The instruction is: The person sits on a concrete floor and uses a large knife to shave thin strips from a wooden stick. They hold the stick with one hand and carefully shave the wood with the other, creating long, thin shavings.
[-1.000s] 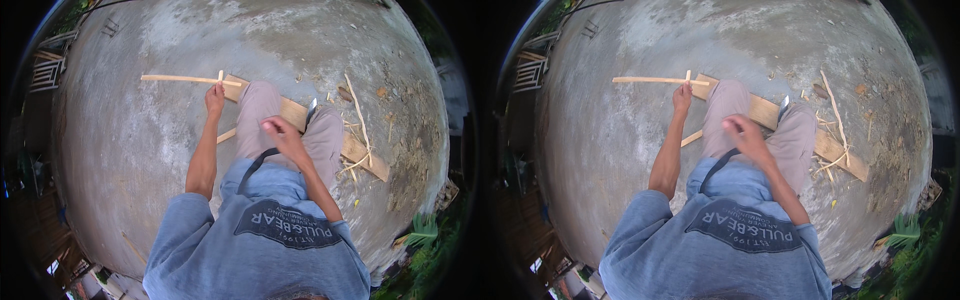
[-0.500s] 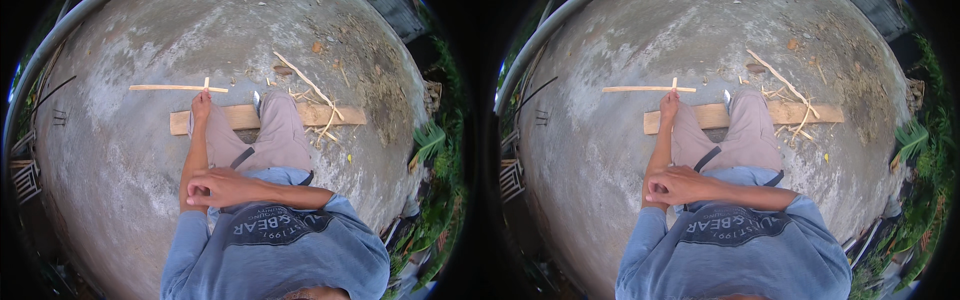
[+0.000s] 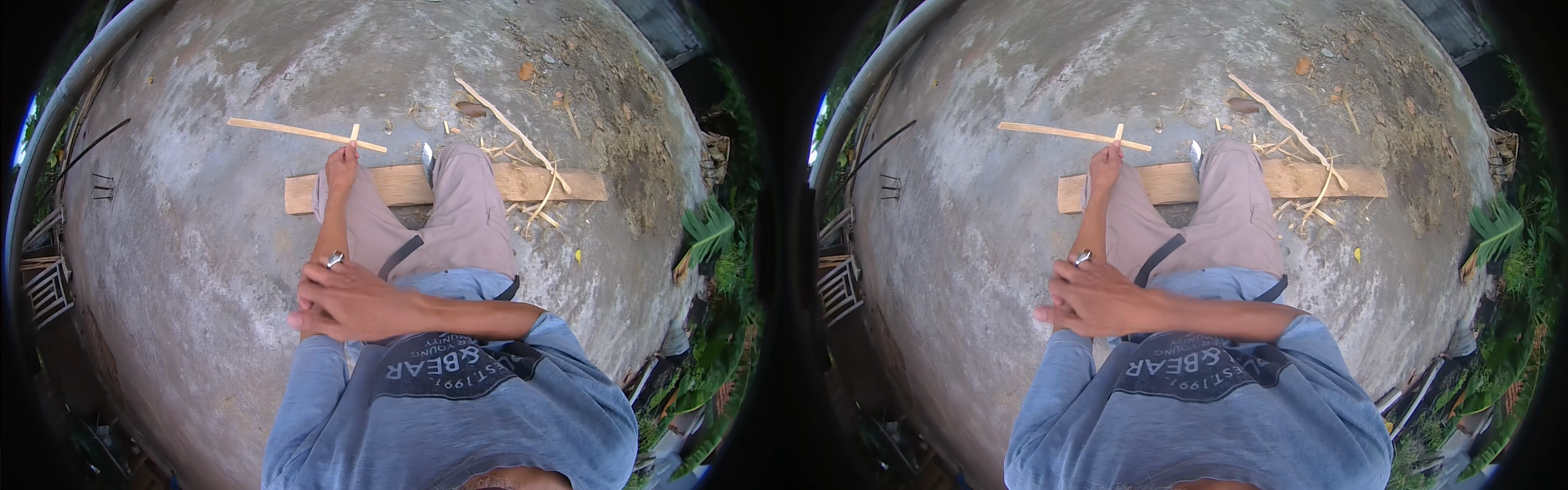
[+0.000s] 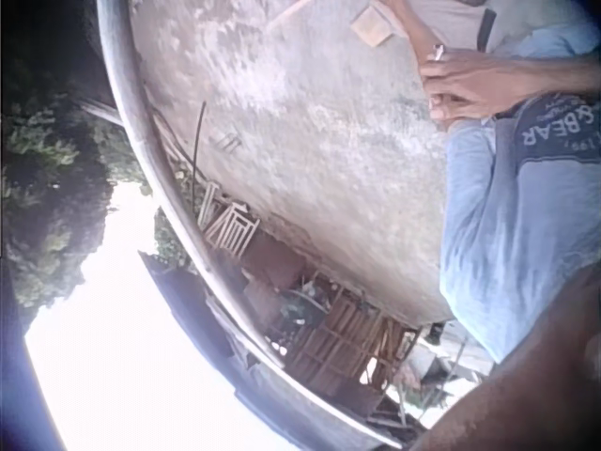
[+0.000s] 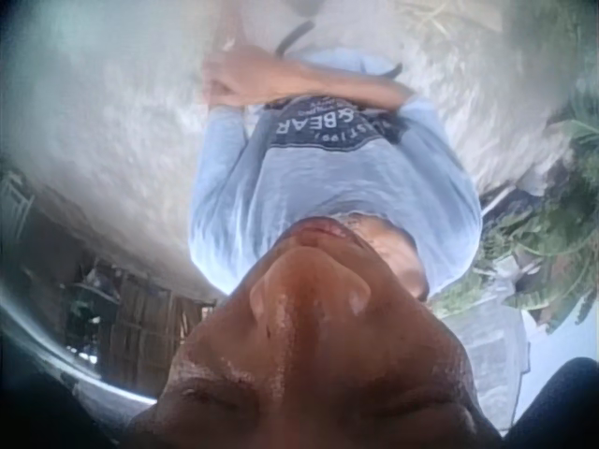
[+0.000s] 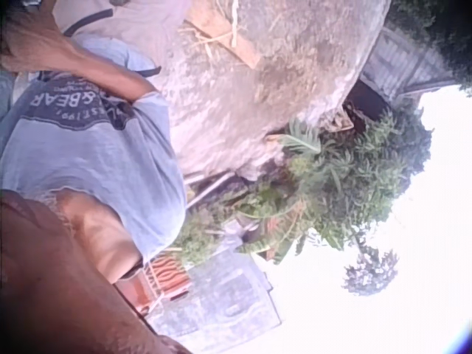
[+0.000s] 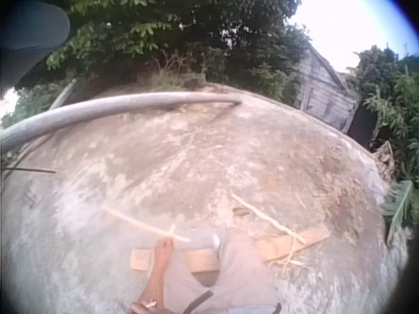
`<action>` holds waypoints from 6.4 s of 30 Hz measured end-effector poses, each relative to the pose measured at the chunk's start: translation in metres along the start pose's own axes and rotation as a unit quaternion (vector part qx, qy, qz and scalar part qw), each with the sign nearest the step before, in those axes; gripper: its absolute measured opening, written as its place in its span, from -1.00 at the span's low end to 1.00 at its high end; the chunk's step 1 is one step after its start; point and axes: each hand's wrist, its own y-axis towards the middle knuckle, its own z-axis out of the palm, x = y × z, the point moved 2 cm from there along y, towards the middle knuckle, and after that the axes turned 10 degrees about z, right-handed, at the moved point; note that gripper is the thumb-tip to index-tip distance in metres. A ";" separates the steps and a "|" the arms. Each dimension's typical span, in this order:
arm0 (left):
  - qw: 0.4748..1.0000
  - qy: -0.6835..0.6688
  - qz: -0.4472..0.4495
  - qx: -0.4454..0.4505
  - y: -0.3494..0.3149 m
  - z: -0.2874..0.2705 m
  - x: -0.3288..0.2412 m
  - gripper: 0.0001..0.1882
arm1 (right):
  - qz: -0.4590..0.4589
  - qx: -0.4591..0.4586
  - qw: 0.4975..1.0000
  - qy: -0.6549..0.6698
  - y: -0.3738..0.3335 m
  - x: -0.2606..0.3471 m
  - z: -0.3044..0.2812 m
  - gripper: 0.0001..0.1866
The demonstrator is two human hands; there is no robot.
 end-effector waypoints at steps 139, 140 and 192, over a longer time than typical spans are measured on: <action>0.988 -0.136 -0.050 0.050 -0.109 -0.036 -0.074 -0.57 | 0.297 -0.409 0.860 -0.075 -0.091 -0.244 -0.087 -0.71; 0.987 -0.139 -0.055 0.052 -0.109 -0.035 -0.069 -0.57 | 0.307 -0.386 0.870 0.006 -0.083 -0.250 -0.083 -0.71; 0.960 -0.233 -0.133 0.074 -0.111 -0.037 -0.055 -0.53 | 0.385 -0.184 0.528 0.734 -0.015 -0.280 -0.019 -0.46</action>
